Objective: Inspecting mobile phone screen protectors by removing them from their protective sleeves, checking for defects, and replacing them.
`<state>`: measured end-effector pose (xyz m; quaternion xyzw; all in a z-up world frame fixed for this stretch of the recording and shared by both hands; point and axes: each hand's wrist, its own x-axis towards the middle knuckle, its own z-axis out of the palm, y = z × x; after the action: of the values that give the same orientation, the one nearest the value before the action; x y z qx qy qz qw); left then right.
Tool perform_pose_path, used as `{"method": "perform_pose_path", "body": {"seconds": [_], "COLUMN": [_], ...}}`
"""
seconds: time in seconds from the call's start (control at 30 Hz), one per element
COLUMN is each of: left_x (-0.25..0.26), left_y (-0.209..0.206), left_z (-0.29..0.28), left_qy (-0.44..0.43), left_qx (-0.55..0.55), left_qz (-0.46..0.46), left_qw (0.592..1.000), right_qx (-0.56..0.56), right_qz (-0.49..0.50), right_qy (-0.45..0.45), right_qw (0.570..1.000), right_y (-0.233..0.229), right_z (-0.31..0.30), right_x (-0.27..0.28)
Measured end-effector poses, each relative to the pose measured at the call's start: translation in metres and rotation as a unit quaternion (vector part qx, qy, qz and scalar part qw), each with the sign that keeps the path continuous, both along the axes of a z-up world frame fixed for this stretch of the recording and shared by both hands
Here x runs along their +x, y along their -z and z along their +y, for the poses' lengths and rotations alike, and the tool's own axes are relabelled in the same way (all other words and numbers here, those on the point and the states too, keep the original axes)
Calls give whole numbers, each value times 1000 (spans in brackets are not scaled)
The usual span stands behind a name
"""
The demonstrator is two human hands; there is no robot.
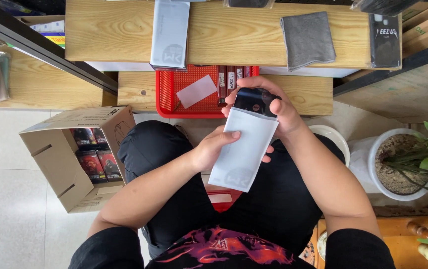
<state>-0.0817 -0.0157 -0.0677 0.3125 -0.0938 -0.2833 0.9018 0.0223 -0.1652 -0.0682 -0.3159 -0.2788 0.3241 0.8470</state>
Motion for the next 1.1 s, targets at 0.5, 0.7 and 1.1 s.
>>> {"method": "perform_pose_path", "body": {"seconds": [0.5, 0.7, 1.1], "left_x": [-3, -6, -12], "left_y": [-20, -11, -15], "left_z": [-3, -2, -7], "left_qy": [4, 57, 105], "left_qx": [51, 11, -31], "left_qz": [41, 56, 123], "left_qw": [998, 997, 986], "right_qx": [-16, -18, -42], "right_qz": [19, 51, 289], "right_qy": [87, 157, 395], "right_qw": [996, 986, 871], "right_y": [9, -11, -74], "right_z": [-10, -27, -24], "right_x": [13, 31, 31]}}
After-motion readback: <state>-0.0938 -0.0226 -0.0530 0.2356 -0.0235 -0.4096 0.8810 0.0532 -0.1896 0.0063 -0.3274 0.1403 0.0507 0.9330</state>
